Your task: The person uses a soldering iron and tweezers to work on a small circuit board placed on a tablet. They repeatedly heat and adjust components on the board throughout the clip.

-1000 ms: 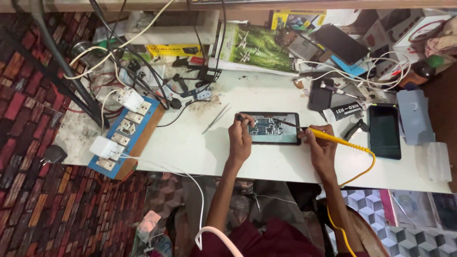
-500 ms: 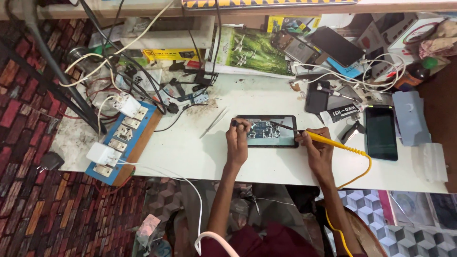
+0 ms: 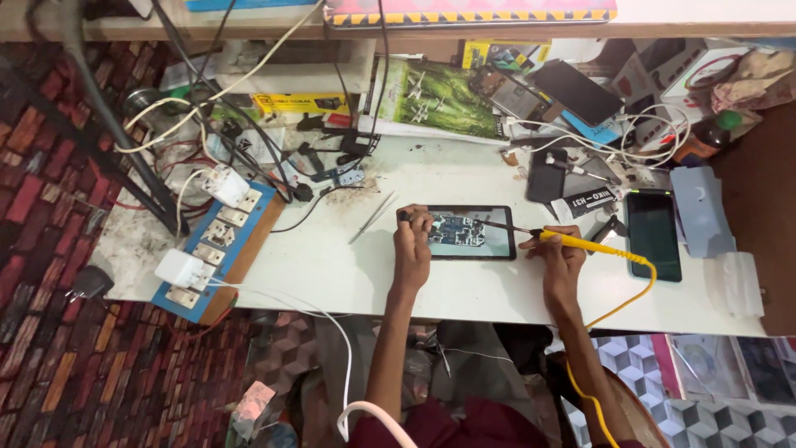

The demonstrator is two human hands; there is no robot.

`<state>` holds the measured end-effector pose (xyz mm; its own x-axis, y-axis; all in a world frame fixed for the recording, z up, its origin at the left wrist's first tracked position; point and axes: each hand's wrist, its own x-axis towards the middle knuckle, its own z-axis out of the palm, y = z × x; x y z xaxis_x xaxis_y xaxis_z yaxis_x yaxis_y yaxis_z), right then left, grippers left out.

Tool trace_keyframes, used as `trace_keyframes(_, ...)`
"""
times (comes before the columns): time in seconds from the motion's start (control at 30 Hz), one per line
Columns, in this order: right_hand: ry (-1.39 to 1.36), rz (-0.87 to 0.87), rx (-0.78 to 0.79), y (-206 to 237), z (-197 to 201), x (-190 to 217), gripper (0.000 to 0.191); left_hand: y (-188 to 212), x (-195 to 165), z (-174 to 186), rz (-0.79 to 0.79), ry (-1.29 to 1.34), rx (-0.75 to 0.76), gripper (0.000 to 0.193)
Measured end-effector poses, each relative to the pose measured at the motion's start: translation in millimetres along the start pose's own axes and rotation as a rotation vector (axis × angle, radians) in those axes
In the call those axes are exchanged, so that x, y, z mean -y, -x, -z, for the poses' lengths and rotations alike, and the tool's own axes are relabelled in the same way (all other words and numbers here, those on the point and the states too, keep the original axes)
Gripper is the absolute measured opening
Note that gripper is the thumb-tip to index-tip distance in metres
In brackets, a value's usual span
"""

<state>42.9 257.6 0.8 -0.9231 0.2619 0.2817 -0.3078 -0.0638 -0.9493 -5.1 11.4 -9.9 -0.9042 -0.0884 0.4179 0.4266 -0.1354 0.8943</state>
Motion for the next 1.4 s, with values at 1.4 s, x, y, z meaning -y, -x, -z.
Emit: trace_keyframes(1.4, 0.032, -0.06, -0.071, -6.1, -2.1, -4.5, 0.023, -3.7, 1.6, 8.0, 0.03, -0.159, -0.073, 0.049)
